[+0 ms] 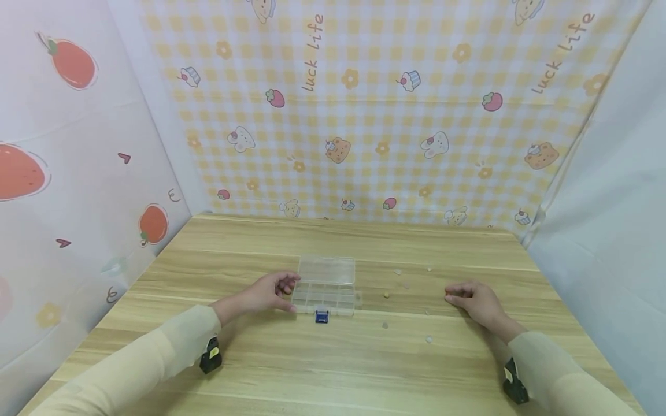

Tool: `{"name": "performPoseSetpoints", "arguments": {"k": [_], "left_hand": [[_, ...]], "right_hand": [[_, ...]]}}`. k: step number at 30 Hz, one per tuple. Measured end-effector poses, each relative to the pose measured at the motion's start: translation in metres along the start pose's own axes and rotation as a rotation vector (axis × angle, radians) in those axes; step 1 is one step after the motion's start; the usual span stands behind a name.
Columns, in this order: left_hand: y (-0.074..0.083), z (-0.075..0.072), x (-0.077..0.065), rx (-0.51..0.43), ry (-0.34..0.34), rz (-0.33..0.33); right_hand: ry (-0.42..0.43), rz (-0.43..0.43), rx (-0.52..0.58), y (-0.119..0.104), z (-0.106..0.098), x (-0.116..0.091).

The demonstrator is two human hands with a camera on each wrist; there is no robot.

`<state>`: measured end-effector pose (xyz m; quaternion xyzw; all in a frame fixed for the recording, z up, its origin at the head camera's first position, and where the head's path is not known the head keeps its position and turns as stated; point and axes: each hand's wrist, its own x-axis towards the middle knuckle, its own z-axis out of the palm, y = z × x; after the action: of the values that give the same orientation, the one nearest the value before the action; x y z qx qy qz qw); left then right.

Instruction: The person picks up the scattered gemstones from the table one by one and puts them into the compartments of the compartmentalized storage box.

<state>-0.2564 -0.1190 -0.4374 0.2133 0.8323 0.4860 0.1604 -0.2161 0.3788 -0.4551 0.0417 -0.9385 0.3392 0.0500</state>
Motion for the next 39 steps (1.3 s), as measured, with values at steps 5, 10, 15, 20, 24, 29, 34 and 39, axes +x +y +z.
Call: {"name": "performPoseSetpoints", "arguments": {"k": [5,10,15,20,24,29,34,39], "left_hand": [[0.0,0.001,0.0,-0.006,0.007,-0.02],[-0.001,0.002,0.0,-0.026,0.007,-0.037],[-0.001,0.002,-0.001,-0.052,0.005,-0.03],[-0.002,0.001,0.0,-0.076,0.002,-0.035],[-0.002,0.002,-0.001,-0.091,0.003,-0.036],[0.0,0.001,-0.003,-0.104,0.002,-0.03],[-0.002,0.001,-0.003,-0.12,0.0,-0.014],[-0.006,0.001,-0.002,-0.111,-0.002,-0.007]], "right_hand": [[-0.003,-0.006,-0.006,0.001,0.0,0.0],[-0.003,-0.002,-0.008,-0.001,-0.002,-0.002],[0.012,0.008,0.042,-0.002,-0.005,-0.004],[0.009,0.04,0.077,-0.005,-0.007,-0.003],[0.024,0.063,0.067,-0.011,-0.006,-0.001],[0.047,0.069,0.106,-0.025,-0.003,0.004],[0.033,0.052,0.196,-0.038,0.002,0.008],[0.005,0.037,0.271,-0.049,0.01,0.012]]}}
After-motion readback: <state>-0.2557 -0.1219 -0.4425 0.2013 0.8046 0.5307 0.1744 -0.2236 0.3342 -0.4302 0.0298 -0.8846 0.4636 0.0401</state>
